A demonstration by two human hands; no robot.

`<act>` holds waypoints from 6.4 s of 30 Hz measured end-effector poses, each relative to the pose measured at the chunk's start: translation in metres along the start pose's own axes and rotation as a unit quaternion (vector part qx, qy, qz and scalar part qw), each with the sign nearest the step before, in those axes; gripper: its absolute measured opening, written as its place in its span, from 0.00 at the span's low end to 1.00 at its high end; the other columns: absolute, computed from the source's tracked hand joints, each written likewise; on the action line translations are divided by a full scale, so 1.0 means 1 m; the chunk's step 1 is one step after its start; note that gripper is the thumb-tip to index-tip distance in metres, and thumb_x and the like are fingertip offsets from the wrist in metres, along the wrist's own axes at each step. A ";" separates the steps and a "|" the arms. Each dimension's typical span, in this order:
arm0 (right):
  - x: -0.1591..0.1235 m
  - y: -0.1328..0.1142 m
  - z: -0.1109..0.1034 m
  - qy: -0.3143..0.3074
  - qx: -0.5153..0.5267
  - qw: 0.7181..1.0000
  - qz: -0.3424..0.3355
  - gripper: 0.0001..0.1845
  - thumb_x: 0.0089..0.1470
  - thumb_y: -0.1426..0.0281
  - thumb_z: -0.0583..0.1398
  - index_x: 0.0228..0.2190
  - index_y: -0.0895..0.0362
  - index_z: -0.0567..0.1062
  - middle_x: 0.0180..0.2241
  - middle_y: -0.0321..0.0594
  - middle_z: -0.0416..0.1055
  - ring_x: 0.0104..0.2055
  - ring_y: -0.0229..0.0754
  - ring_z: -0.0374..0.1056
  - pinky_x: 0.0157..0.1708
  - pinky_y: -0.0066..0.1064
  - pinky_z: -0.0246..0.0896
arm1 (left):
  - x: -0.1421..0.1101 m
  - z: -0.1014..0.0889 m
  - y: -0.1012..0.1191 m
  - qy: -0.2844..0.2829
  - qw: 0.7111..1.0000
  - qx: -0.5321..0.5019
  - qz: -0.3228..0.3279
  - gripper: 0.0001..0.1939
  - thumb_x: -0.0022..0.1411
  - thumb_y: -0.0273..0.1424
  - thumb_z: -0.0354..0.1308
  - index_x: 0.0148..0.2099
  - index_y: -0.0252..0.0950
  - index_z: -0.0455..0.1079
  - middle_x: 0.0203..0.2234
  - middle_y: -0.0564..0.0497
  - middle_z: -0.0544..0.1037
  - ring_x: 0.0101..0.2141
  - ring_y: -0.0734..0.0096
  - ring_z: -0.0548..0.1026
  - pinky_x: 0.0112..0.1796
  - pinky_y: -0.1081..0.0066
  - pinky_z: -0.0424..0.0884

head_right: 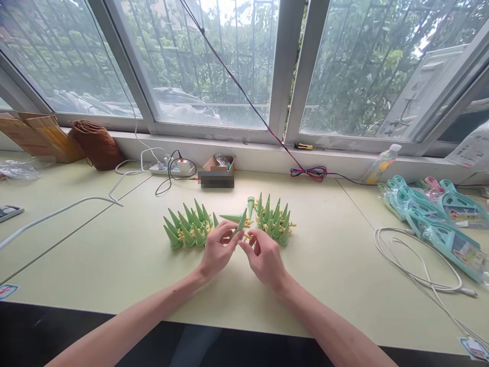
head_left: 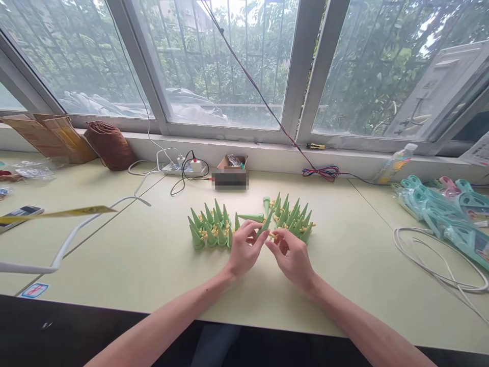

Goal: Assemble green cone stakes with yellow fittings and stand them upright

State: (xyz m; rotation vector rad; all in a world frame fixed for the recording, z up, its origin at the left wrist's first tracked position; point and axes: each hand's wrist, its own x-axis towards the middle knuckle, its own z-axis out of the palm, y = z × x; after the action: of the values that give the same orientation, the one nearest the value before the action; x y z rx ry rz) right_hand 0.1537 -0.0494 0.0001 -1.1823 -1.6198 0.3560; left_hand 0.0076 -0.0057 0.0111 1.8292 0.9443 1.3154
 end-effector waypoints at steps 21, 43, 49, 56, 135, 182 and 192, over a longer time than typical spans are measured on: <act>-0.001 0.006 0.002 -0.001 -0.004 1.000 0.024 0.19 0.66 0.64 0.51 0.23 0.55 0.64 0.18 0.31 0.58 0.18 0.33 0.53 0.21 0.27 0.50 | -0.003 0.002 0.000 -0.020 1.000 -0.003 0.006 0.09 0.64 0.36 0.57 0.40 0.37 0.74 0.33 0.49 0.71 0.30 0.75 0.70 0.26 0.76 0.73; -0.002 -0.001 0.001 -0.041 0.187 0.971 0.140 0.18 0.66 0.59 0.51 0.27 0.55 0.64 0.16 0.27 0.58 0.14 0.32 0.56 0.15 0.25 0.52 | -0.001 0.003 -0.003 -0.065 0.987 -0.147 0.004 0.08 0.63 0.33 0.60 0.45 0.39 0.75 0.40 0.49 0.67 0.32 0.74 0.73 0.26 0.71 0.82; -0.001 -0.005 -0.005 0.046 0.113 0.990 0.067 0.13 0.65 0.63 0.53 0.30 0.56 0.69 0.18 0.30 0.62 0.16 0.33 0.58 0.18 0.25 0.56 | 0.000 0.003 0.005 -0.085 0.981 -0.170 -0.028 0.15 0.62 0.35 0.60 0.51 0.40 0.70 0.46 0.47 0.68 0.38 0.69 0.74 0.33 0.65 0.82; 0.000 -0.001 -0.004 0.075 0.089 0.993 0.027 0.08 0.64 0.67 0.55 0.32 0.56 0.70 0.21 0.32 0.65 0.18 0.32 0.61 0.19 0.25 0.58 | 0.005 0.000 0.010 -0.091 0.957 -0.237 -0.141 0.14 0.67 0.42 0.51 0.42 0.35 0.65 0.29 0.52 0.70 0.24 0.74 0.72 0.22 0.71 0.74; 0.003 0.006 -0.007 0.052 0.019 0.998 -0.002 0.14 0.64 0.67 0.53 0.27 0.57 0.71 0.19 0.31 0.60 0.19 0.33 0.50 0.19 0.26 0.46 | 0.001 -0.009 0.003 -0.219 0.970 -0.088 -0.051 0.13 0.63 0.40 0.57 0.40 0.35 0.74 0.38 0.47 0.69 0.24 0.79 0.69 0.22 0.76 0.70; 0.000 0.008 -0.004 0.032 0.036 0.999 0.006 0.11 0.64 0.69 0.53 0.28 0.56 0.66 0.20 0.29 0.56 0.19 0.32 0.49 0.19 0.25 0.46 | 0.005 -0.011 0.000 -0.205 0.956 -0.147 -0.153 0.19 0.57 0.41 0.64 0.44 0.34 0.66 0.15 0.61 0.64 0.15 0.80 0.64 0.18 0.78 0.61; 0.001 0.007 -0.004 0.030 0.045 0.999 0.010 0.11 0.64 0.68 0.54 0.28 0.57 0.67 0.20 0.29 0.56 0.19 0.32 0.49 0.19 0.25 0.46 | 0.001 -0.007 -0.007 -0.139 0.990 -0.037 0.008 0.11 0.59 0.35 0.63 0.44 0.37 0.72 0.36 0.51 0.72 0.26 0.80 0.70 0.27 0.77 0.72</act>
State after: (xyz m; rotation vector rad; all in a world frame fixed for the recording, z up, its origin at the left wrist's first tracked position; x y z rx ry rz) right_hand 0.1605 -0.0466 -0.0031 -1.1314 -1.5266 0.3976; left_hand -0.0001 -0.0010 0.0073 1.9034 0.7234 1.0553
